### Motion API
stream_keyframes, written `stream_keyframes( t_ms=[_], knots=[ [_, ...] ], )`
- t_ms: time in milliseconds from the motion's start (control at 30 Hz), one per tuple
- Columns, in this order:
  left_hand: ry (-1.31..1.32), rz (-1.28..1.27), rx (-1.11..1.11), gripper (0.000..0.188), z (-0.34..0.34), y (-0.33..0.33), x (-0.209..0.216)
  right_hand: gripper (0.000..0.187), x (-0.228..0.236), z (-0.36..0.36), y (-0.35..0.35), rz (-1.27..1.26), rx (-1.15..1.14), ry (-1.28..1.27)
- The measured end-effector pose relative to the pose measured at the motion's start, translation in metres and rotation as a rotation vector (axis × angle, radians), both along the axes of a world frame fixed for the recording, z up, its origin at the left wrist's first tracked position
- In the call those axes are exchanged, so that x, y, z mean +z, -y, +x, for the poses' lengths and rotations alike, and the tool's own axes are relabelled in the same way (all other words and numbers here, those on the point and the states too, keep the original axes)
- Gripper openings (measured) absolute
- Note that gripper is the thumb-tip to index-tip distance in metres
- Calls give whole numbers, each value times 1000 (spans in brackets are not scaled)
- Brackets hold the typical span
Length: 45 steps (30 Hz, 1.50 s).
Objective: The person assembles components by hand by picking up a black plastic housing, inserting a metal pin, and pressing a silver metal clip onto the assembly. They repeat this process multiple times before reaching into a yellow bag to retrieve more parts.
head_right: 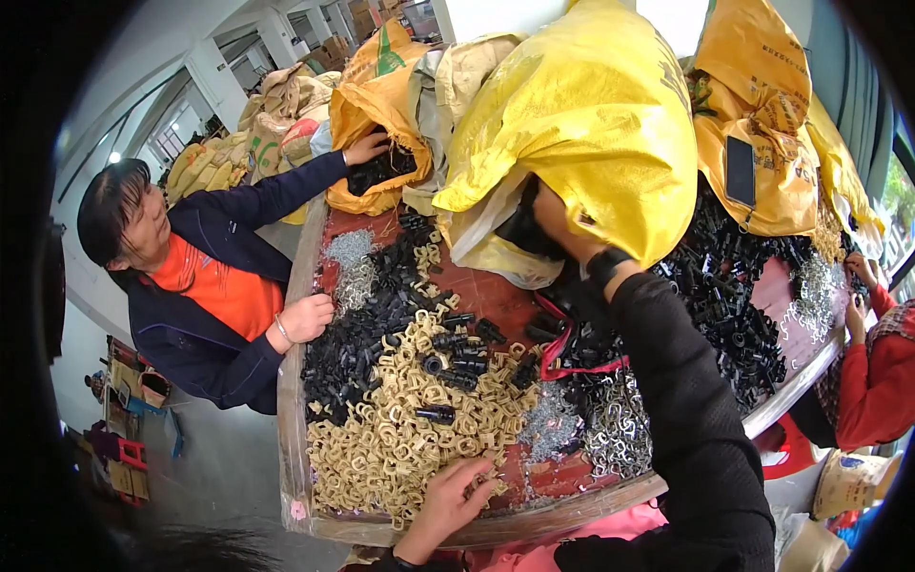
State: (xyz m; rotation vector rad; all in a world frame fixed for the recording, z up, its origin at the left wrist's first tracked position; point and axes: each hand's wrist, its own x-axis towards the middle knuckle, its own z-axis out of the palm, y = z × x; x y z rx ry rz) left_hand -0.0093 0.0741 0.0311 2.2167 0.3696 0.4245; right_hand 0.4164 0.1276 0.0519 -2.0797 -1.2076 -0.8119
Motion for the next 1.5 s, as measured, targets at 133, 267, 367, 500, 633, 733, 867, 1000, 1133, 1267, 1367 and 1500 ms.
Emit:
stream_keyframes(
  t_ms=[133, 267, 367, 500, 633, 733, 867, 1000, 1133, 1267, 1367, 1500],
  knots=[
    [-7, 67, -18, 22, -5, 3, 2, 42, 13, 36, 1, 159, 297, -368],
    [29, 144, -53, 24, -2, 4, -2, 54, -1, 53, -14, -49, 171, -160],
    [56, 192, -51, 25, -2, 4, -8, 59, 2, 48, -19, -334, 91, -42],
    [87, 243, -27, 25, -9, 7, -18, 70, 19, -5, -22, -872, 129, -370],
    [114, 262, -57, 25, -12, 12, -25, 69, -1, -36, -6, -825, 193, -321],
    [93, 273, -104, 24, -14, 17, -30, 66, 6, -26, -2, -725, 147, -379],
    [116, 305, -42, 23, -14, 16, -34, 57, 67, -28, -10, -657, -191, -354],
    [131, 228, -35, 21, -12, 16, -38, 56, 65, -17, -9, -473, 45, -466],
    [122, 221, -35, 21, -15, 14, -35, 56, 49, -3, -5, -290, 286, -588],
    [128, 208, -41, 22, -14, 15, -31, 56, 60, 19, 13, -92, 468, -662],
    [162, 212, -78, 23, -6, 20, -31, 61, 16, 63, -11, -426, 156, 19],
    [116, 233, -13, 22, -15, 15, -30, 74, 27, -2, -18, -687, 339, -415]
  ],
)
